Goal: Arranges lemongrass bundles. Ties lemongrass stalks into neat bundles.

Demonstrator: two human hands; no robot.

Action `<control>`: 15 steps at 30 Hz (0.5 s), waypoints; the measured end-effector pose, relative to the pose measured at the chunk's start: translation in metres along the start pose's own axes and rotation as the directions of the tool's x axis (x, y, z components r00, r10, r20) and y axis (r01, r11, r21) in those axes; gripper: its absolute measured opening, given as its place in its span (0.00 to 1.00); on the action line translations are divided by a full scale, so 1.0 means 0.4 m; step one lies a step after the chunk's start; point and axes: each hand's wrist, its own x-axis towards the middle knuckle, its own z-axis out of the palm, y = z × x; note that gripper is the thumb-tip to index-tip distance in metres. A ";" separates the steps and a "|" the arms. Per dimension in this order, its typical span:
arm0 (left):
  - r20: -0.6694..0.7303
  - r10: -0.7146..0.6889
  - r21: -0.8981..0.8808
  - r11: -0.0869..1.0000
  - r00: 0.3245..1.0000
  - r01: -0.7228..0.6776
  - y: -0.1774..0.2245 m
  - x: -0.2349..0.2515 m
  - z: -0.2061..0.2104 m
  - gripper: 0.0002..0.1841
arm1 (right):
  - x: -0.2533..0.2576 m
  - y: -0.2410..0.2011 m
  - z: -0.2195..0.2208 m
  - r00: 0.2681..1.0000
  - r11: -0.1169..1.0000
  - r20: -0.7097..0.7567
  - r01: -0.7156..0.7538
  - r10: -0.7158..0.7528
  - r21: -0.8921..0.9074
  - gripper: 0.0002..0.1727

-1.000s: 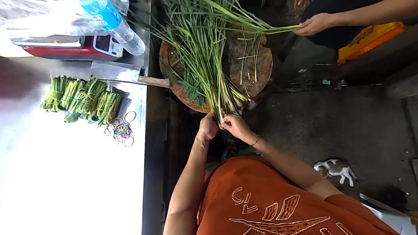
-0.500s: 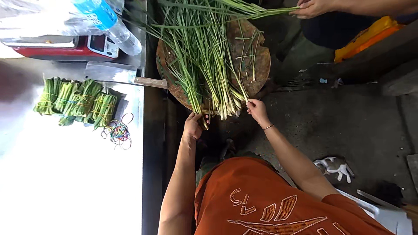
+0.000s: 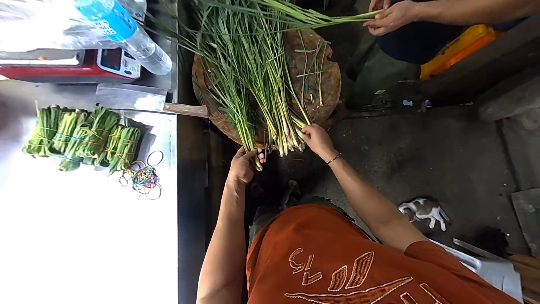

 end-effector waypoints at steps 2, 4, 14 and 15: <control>-0.018 -0.008 -0.005 1.000 1.000 0.007 -0.005 0.002 -0.002 0.14 | -0.003 -0.002 0.024 0.997 0.999 0.070 0.028 -0.026 -0.029 0.20; -0.020 -0.009 -0.010 1.000 1.000 0.009 -0.006 0.004 -0.005 0.14 | -0.011 -0.010 0.034 0.999 0.998 0.051 0.005 -0.002 -0.062 0.21; -0.057 -0.028 0.021 0.999 0.998 0.029 -0.001 -0.010 -0.008 0.20 | -0.106 -0.001 0.071 0.996 0.998 -0.073 0.052 -0.053 -0.020 0.12; -0.062 -0.020 0.037 0.999 0.998 0.023 -0.002 -0.007 -0.009 0.20 | -0.117 -0.005 0.076 0.997 0.999 -0.056 0.048 -0.049 -0.020 0.15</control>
